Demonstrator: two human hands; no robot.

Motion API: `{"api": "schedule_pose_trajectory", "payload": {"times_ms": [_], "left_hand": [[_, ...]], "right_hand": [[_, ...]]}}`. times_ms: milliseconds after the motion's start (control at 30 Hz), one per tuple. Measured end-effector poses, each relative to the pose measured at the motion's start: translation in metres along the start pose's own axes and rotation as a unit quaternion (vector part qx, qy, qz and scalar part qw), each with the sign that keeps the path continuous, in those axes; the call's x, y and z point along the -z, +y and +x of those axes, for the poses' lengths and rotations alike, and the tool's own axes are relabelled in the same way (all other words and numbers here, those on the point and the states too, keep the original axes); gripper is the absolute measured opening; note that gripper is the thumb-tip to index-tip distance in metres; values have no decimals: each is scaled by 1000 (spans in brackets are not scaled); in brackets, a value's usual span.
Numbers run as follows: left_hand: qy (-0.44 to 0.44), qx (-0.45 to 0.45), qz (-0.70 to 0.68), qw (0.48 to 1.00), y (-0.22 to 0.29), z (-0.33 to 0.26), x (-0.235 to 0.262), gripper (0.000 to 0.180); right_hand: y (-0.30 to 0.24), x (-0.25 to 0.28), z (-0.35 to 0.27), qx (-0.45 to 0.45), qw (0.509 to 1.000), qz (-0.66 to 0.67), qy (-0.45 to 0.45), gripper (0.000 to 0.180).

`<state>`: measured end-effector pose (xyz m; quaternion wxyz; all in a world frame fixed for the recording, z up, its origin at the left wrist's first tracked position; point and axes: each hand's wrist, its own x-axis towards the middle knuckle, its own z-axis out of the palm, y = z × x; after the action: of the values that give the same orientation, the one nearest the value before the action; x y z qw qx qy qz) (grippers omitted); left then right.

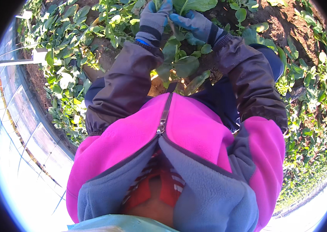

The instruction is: The person kneels in a greenhouse and repeatedly pulls weeds from the soil around leafy green plants. They gather the removed weeds into a bundle and continue clearing the area.

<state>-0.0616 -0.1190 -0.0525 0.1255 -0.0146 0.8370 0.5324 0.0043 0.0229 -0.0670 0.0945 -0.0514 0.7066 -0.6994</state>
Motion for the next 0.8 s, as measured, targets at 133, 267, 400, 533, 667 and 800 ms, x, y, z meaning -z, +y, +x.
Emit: {"api": "schedule_pose_trajectory", "payload": {"times_ms": [133,267,400,533,667,800], "left_hand": [[-206,113,-431,871,-26,0,-53,32],[-283,-109,-229,925,-49,-25,-57,39],[-121,-16,123,985,-89,5,-14,27],[-75,-12,514,855,-147,41,17,52],[-64,-92,569,815,-176,48,14,45],[-87,-83,594,795,-173,45,15,33]], "right_hand": [[51,22,-7,-165,984,20,69,28],[91,34,-15,-66,857,-511,30,23],[84,61,-26,29,837,-528,138,26],[79,96,-33,-2,786,-596,167,22],[99,120,-25,-23,731,-654,192,16],[113,111,-14,-57,879,-396,258,15]]}}
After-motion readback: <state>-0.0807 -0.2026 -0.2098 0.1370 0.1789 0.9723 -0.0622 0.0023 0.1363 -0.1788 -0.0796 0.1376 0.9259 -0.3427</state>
